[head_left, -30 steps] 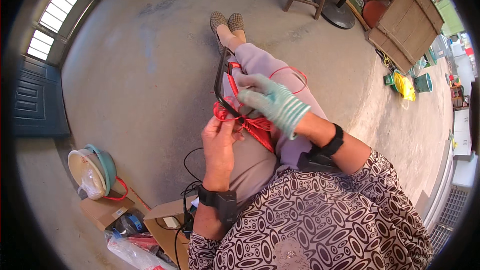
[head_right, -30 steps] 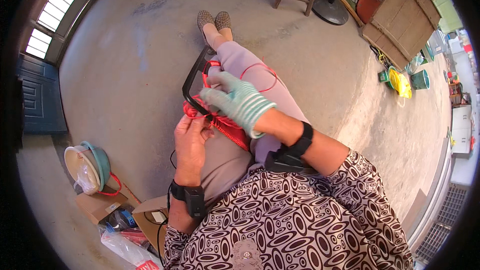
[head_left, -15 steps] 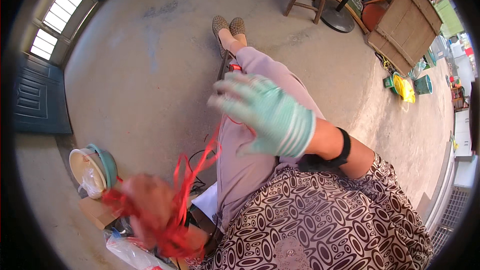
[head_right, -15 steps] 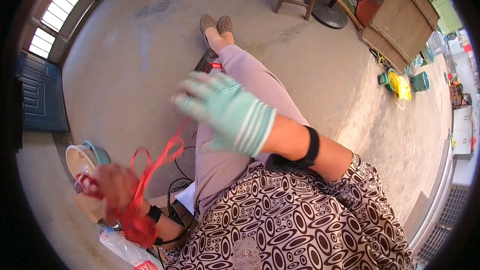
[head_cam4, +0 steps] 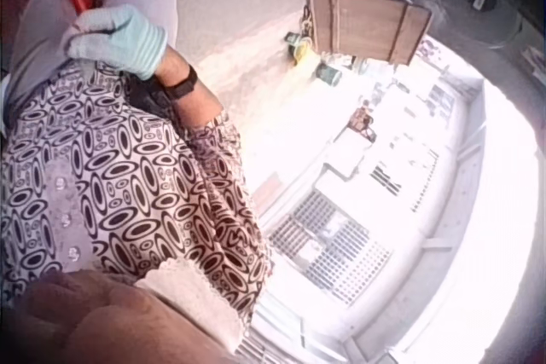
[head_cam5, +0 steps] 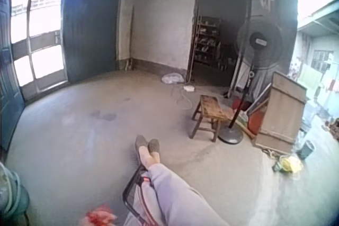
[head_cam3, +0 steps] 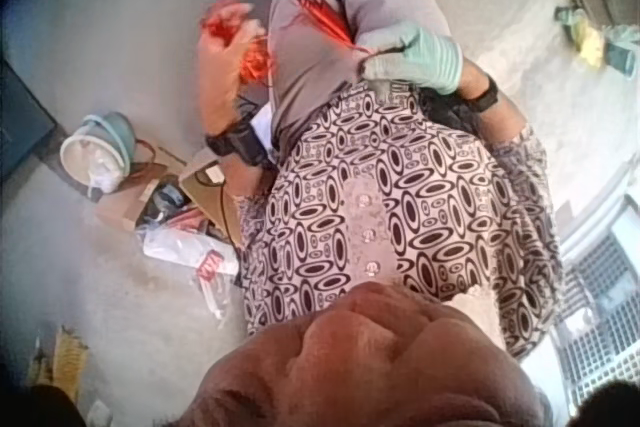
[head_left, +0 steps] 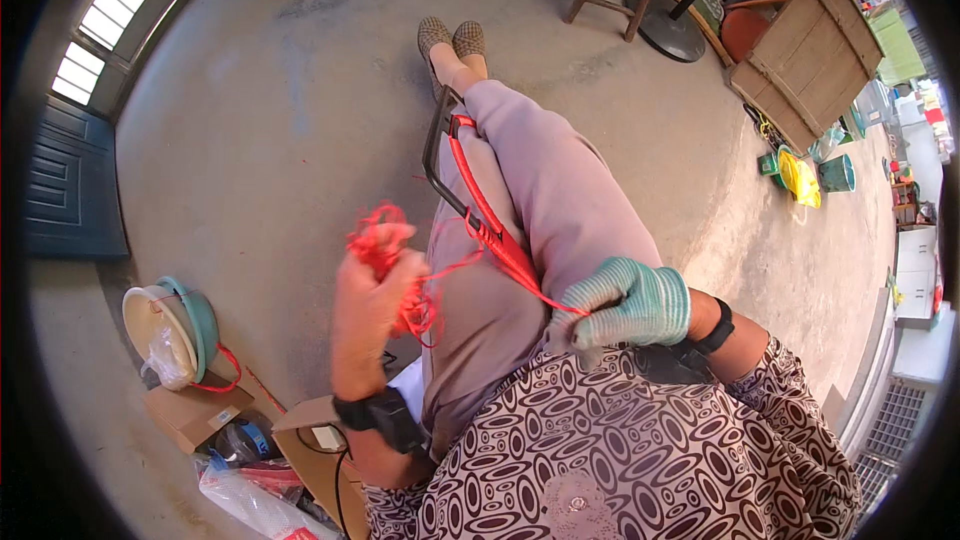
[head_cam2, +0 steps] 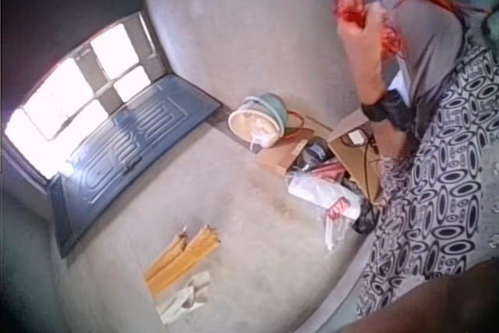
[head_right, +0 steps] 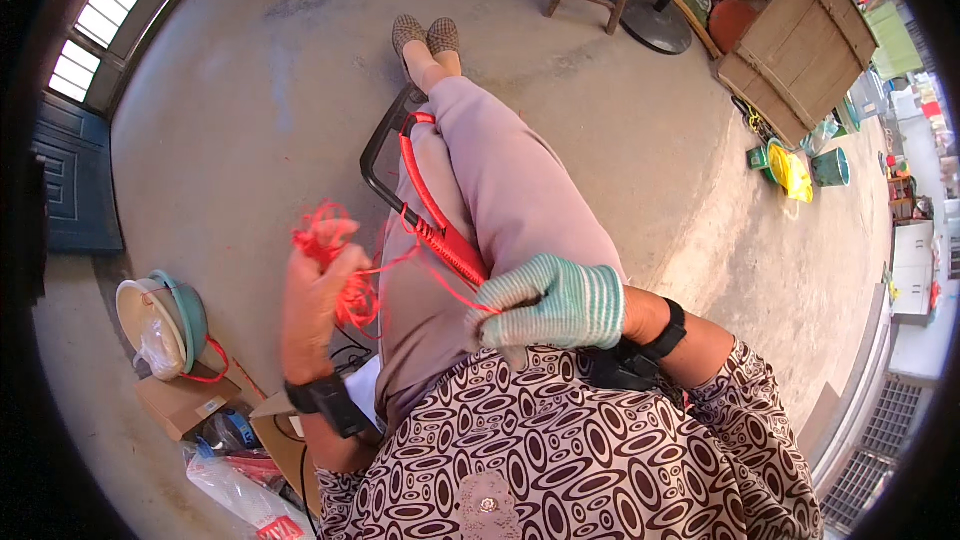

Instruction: Wrapping a black furniture frame with red cord.

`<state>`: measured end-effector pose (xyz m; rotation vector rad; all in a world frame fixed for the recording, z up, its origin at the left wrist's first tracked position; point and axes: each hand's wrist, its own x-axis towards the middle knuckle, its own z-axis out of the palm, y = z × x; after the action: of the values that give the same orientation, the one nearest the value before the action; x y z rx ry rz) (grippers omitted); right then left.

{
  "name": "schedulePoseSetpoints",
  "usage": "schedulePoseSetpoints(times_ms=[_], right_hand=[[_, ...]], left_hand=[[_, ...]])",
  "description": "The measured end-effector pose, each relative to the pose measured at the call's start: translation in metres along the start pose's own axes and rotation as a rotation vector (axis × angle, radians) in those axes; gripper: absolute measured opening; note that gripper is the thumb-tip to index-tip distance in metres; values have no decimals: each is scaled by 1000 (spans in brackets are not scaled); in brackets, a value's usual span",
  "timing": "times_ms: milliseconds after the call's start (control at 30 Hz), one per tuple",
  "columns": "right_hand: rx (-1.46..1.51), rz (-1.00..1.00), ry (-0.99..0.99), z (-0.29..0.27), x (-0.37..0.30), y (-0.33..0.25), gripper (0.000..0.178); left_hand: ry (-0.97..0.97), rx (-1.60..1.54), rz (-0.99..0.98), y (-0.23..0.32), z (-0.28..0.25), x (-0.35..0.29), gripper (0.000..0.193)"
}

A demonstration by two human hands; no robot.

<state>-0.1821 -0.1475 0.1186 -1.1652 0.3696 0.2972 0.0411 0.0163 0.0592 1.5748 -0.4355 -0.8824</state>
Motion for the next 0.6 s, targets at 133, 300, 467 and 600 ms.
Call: schedulePoseSetpoints(times_ms=[133,300,467,600], right_hand=[[-47,33,-91,1,-21,-17,24],[-72,-80,-90,3,-45,-10,32],[-98,23,-131,12,-47,-23,26],[-208,-412,-119,7,-44,-23,21]], left_hand=[[40,156,79,-35,22,21,32],[33,17,-15,-25,29,16,36],[218,348,162,-35,67,12,41],[174,397,107,-37,59,16,44]])
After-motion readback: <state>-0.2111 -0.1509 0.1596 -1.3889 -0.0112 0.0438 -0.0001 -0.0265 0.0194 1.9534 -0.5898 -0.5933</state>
